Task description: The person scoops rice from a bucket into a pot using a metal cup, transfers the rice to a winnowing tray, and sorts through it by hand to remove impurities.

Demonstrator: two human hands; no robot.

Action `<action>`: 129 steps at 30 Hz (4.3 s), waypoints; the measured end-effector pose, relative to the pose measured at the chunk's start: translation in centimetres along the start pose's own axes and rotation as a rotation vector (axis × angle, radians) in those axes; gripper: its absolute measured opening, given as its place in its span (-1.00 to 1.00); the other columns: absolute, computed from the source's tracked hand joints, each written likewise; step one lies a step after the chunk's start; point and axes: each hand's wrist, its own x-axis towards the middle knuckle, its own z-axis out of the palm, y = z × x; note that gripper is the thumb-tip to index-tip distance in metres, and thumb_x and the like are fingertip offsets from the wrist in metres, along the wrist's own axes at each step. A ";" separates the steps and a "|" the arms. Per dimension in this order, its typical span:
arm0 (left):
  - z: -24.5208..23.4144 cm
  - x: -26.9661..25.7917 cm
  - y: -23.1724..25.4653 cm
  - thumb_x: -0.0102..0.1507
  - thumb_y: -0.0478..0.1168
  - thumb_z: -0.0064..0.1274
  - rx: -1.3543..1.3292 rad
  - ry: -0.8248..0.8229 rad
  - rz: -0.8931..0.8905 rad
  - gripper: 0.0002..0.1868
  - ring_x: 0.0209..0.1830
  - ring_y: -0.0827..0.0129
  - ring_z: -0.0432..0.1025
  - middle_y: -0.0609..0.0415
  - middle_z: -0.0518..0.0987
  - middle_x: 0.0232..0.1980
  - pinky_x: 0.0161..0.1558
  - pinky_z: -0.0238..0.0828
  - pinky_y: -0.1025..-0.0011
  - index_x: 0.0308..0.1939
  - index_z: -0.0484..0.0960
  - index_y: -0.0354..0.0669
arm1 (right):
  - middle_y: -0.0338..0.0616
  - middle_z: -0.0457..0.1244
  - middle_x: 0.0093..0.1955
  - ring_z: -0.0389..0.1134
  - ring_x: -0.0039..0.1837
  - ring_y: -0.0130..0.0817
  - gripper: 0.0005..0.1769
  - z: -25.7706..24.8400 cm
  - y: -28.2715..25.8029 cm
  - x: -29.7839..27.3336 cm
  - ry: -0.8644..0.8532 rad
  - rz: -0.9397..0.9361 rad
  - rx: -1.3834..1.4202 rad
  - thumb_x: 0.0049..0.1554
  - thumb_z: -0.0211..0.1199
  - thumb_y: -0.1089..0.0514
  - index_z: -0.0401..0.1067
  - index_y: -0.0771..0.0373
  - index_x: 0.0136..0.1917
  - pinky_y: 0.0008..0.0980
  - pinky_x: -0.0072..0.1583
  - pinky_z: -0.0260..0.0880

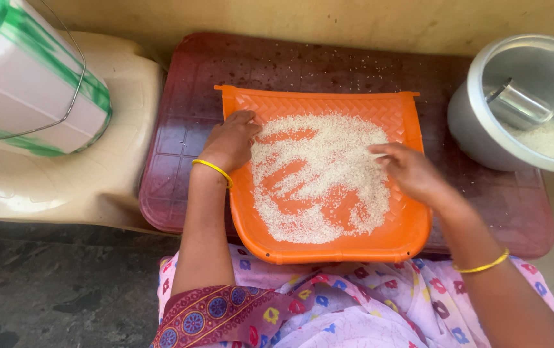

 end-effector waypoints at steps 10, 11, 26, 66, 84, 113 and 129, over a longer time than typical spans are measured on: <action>0.5 0.2 -0.2 0.23 -0.32 0.03 0.006 0.015 -0.005 -0.58 0.55 0.22 0.10 0.08 0.31 0.51 0.33 0.20 0.13 0.17 0.64 0.02 | -0.20 0.46 0.18 0.44 0.25 -0.39 -0.61 1.1 -3.6 -2.7 -0.591 0.009 0.084 0.23 0.11 0.09 0.53 0.18 0.27 -0.34 0.28 0.42; 0.5 0.3 -0.2 0.22 -0.32 0.03 0.010 0.012 -0.009 -0.57 0.55 0.22 0.09 0.08 0.30 0.51 0.32 0.19 0.12 0.18 0.64 0.02 | -0.22 0.46 0.19 0.43 0.26 -0.40 -0.62 2.0 -4.6 -3.3 -0.657 -0.019 0.026 0.24 0.09 0.08 0.53 0.17 0.26 -0.35 0.30 0.41; 0.2 0.2 0.0 0.22 -0.32 0.03 0.001 -0.008 -0.017 -0.57 0.56 0.22 0.06 0.08 0.28 0.52 0.32 0.18 0.11 0.18 0.64 0.03 | -0.10 0.37 0.28 0.36 0.26 -0.33 -0.50 0.5 -4.1 3.6 -0.146 0.216 0.252 0.18 0.09 0.24 0.38 0.25 0.39 -0.28 0.22 0.38; 0.8 0.3 -0.2 0.23 -0.32 0.03 -0.021 -0.001 -0.030 -0.61 0.55 0.28 0.11 0.12 0.33 0.50 0.32 0.20 0.14 0.14 0.65 0.04 | -0.10 0.36 0.26 0.36 0.25 -0.37 -0.52 -5.2 -0.6 0.7 -0.111 0.145 0.168 0.23 0.16 0.08 0.39 0.30 0.36 -0.35 0.26 0.34; 0.3 0.1 0.5 0.20 -0.35 0.03 0.059 -0.042 -0.017 -0.56 0.58 0.20 0.05 0.07 0.27 0.53 0.33 0.18 0.10 0.16 0.64 0.03 | -0.02 0.37 0.18 0.39 0.21 -0.24 -0.63 -2.2 1.8 2.1 -0.027 -0.254 -0.050 0.17 0.14 0.33 0.48 0.29 0.25 -0.32 0.21 0.37; 0.4 0.2 0.3 0.20 -0.35 0.01 0.010 -0.044 -0.038 -0.63 0.57 0.21 0.07 0.06 0.27 0.53 0.33 0.18 0.06 0.05 0.67 0.01 | 0.14 0.42 0.16 0.48 -0.01 -0.25 -0.45 -2.0 0.8 8.0 -0.029 0.076 -0.313 0.18 0.19 0.21 0.35 0.31 0.44 -0.31 -0.02 0.46; 0.5 0.1 -0.1 0.20 -0.33 0.03 -0.004 -0.015 -0.008 -0.54 0.55 0.18 0.08 0.02 0.29 0.51 0.32 0.17 0.08 0.19 0.63 0.02 | -0.17 0.39 0.16 0.29 0.25 -0.12 -0.76 13.4 -14.6 4.2 -0.260 -0.763 -0.488 0.10 0.27 0.17 0.57 0.16 0.06 -0.12 0.31 0.33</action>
